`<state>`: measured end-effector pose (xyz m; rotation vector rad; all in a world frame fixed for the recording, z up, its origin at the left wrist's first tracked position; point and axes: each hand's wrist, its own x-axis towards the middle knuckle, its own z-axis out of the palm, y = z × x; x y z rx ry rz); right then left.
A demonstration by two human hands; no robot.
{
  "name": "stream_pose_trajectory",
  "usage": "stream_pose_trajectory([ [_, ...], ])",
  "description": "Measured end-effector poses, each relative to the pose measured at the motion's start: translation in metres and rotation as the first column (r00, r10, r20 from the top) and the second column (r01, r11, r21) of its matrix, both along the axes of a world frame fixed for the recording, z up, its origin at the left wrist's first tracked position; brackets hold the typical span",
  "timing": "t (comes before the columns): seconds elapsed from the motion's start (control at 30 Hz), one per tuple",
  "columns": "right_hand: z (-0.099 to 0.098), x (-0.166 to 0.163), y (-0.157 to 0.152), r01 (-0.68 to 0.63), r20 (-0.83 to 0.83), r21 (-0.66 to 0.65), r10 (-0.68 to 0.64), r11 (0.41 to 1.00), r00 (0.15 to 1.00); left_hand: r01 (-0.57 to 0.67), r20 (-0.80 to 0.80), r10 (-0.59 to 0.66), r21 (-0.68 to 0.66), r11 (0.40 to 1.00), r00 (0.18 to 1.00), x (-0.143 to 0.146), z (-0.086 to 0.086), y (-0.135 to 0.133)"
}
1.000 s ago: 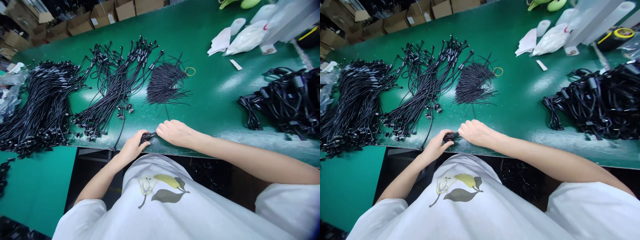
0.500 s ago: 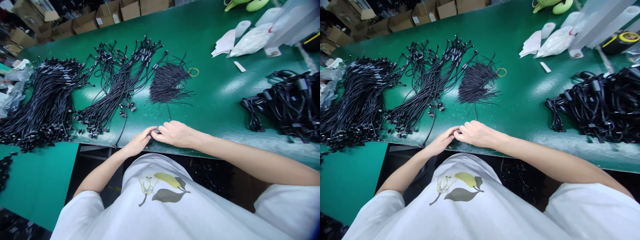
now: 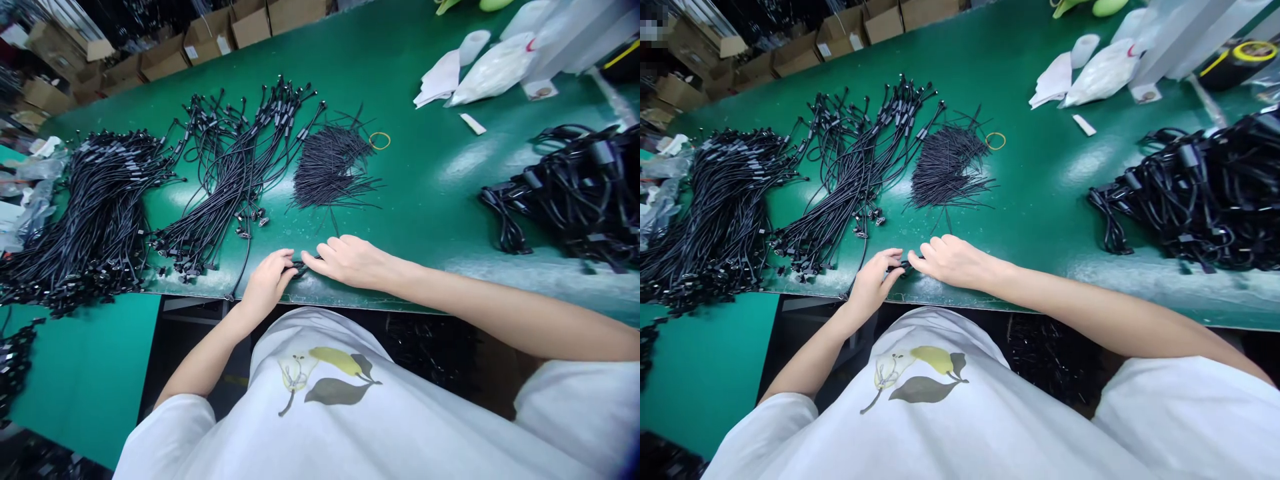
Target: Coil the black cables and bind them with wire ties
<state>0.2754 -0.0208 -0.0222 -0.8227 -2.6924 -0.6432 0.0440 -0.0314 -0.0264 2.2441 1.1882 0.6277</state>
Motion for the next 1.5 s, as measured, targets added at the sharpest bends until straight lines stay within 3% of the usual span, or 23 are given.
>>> stream_pose_trajectory([
  [0.07,0.000,0.000,0.000,0.003,0.006,-0.012,-0.003,1.000,1.000,0.006,-0.013,-0.006,0.005,1.000,1.000,0.001,0.005,0.003],
  [0.17,0.002,0.000,0.000,-0.003,0.007,-0.046,0.003,0.999,1.000,0.027,0.098,-0.003,-0.244,0.969,0.995,0.000,0.013,0.009],
  [0.2,0.003,0.000,0.000,-0.016,0.004,-0.049,0.017,0.999,1.000,0.060,0.159,0.001,-0.380,0.923,0.987,-0.001,0.014,0.012],
  [0.27,0.005,0.000,0.000,-0.050,-0.003,-0.036,0.050,0.998,0.999,0.164,0.276,0.028,-0.647,0.745,0.961,-0.002,0.014,0.016],
  [0.33,0.006,0.001,0.000,-0.080,-0.013,-0.003,0.080,0.997,0.997,0.255,0.352,0.074,-0.793,0.553,0.933,-0.003,0.012,0.018],
  [0.37,0.006,0.001,0.000,-0.091,-0.019,0.017,0.091,0.996,0.996,0.275,0.376,0.102,-0.813,0.513,0.921,-0.002,0.011,0.017],
  [0.4,0.005,0.001,0.001,-0.100,-0.020,0.035,0.100,0.994,0.995,0.275,0.395,0.129,-0.805,0.526,0.909,0.000,0.010,0.015],
  [0.47,0.004,0.000,0.001,-0.101,-0.016,0.059,0.102,0.993,0.995,0.232,0.413,0.131,-0.716,0.659,0.901,0.005,0.010,0.010],
  [0.53,0.003,-0.001,0.001,-0.086,-0.012,0.067,0.087,0.994,0.996,0.194,0.344,0.019,-0.574,0.795,0.939,0.010,0.012,0.005],
  [0.63,0.003,-0.003,-0.001,-0.098,-0.024,0.074,0.101,0.992,0.995,0.211,0.067,-0.202,-0.425,0.880,0.977,0.014,0.018,0.002],
  [0.73,0.004,-0.004,-0.003,-0.150,-0.027,0.057,0.152,0.987,0.988,0.228,-0.051,-0.277,-0.435,0.871,0.960,0.015,0.020,0.005],
  [0.9,0.002,-0.001,-0.008,-0.193,-0.016,-0.068,0.193,0.979,0.981,0.285,0.152,-0.250,-0.681,0.674,0.956,0.018,0.013,0.005],
  [1.07,-0.008,0.000,-0.012,-0.224,-0.032,-0.205,0.222,0.953,0.974,0.302,0.194,-0.238,-0.730,0.613,0.952,0.023,0.001,-0.005],
  [1.13,-0.012,0.000,-0.012,-0.224,-0.063,-0.228,0.215,0.948,0.975,0.290,0.190,-0.223,-0.722,0.628,0.956,0.025,0.000,-0.009],
  [1.37,-0.012,0.002,-0.013,-0.171,-0.058,-0.211,0.162,0.962,0.985,0.159,0.054,-0.159,-0.591,0.790,0.986,0.026,0.000,-0.009],
  [1.5,-0.013,-0.001,-0.025,0.031,-0.008,-0.360,-0.036,0.933,0.999,0.111,-0.087,-0.157,-0.393,0.913,0.984,0.027,-0.008,-0.006],
])
